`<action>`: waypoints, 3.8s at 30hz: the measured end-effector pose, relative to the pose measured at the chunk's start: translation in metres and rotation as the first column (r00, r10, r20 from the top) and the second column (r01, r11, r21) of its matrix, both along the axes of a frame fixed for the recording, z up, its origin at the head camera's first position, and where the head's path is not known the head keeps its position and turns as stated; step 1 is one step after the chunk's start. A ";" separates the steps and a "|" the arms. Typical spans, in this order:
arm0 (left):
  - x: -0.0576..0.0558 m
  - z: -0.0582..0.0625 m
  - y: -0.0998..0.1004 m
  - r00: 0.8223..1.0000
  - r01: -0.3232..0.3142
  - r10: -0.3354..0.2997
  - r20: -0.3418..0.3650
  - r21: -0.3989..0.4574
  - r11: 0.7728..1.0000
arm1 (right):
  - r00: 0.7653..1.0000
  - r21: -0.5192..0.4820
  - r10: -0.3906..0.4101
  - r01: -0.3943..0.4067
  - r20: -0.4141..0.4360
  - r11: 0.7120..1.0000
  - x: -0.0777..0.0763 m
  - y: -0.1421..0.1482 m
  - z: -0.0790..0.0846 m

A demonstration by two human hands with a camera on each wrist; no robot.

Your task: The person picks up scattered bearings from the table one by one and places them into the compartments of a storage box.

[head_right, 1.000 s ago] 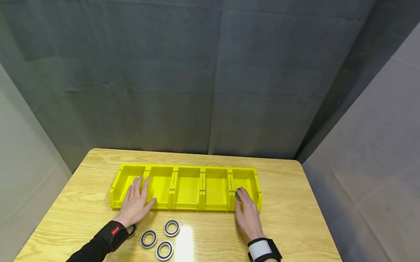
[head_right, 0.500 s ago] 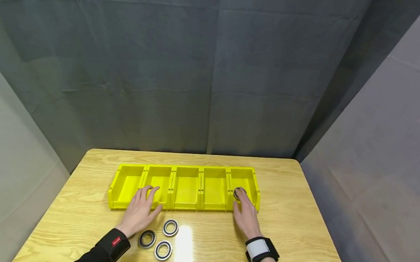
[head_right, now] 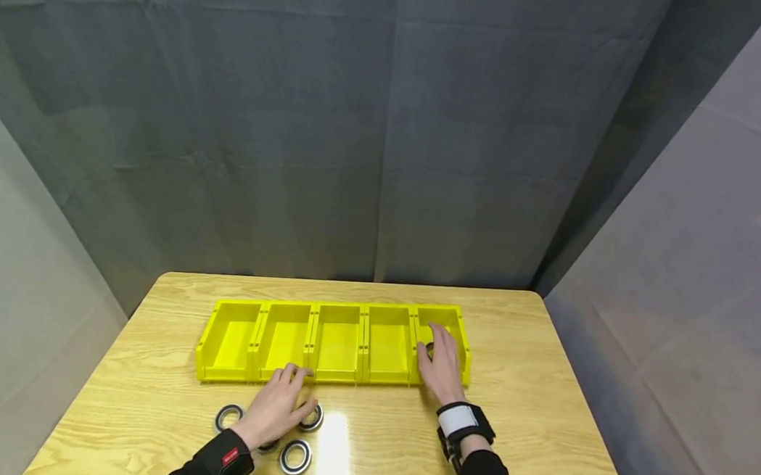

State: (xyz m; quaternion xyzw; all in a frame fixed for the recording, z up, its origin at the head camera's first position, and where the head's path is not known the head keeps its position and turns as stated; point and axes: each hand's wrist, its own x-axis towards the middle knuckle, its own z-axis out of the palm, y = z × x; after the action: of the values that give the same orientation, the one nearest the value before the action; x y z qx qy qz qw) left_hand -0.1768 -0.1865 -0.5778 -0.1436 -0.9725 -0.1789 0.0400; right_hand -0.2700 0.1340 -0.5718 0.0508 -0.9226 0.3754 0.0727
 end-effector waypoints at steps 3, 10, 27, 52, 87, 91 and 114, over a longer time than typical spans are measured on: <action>0.003 -0.004 0.004 0.999 0.028 -0.028 0.036 0.006 1.000 | 0.995 0.053 -0.055 0.060 -0.078 0.997 -0.007 0.011 0.004; 0.007 -0.010 0.009 0.990 0.065 -0.068 0.125 0.021 0.998 | 0.983 0.229 -0.181 0.176 0.003 0.957 -0.023 0.038 0.010; 0.006 -0.008 0.016 0.987 0.092 -0.084 0.139 -0.055 0.994 | 0.951 0.368 -0.212 0.118 0.227 0.922 -0.034 0.044 -0.009; -0.009 0.023 0.044 0.968 0.250 -0.249 0.025 -0.085 0.965 | 0.941 0.419 -0.243 0.127 0.236 0.899 -0.037 0.044 -0.013; -0.075 0.045 0.121 0.939 0.297 -0.328 -0.102 -0.236 0.925 | 0.934 0.434 -0.245 0.114 0.260 0.894 -0.036 0.044 -0.012; -0.081 0.041 0.125 0.942 0.289 -0.324 -0.086 -0.281 0.915 | 0.933 0.428 -0.244 0.113 0.264 0.897 -0.037 0.042 -0.014; -0.105 0.008 0.151 0.821 0.041 -0.369 -0.435 -0.601 0.798 | 0.943 0.430 -0.245 0.131 0.224 0.893 -0.033 0.044 -0.010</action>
State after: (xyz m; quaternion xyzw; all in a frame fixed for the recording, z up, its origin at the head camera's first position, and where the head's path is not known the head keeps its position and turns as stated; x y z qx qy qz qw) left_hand -0.2814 -0.0353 -0.5697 -0.3016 -0.9078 0.1615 0.2427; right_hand -0.3030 0.1783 -0.5815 -0.0774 -0.9822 0.1686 -0.0306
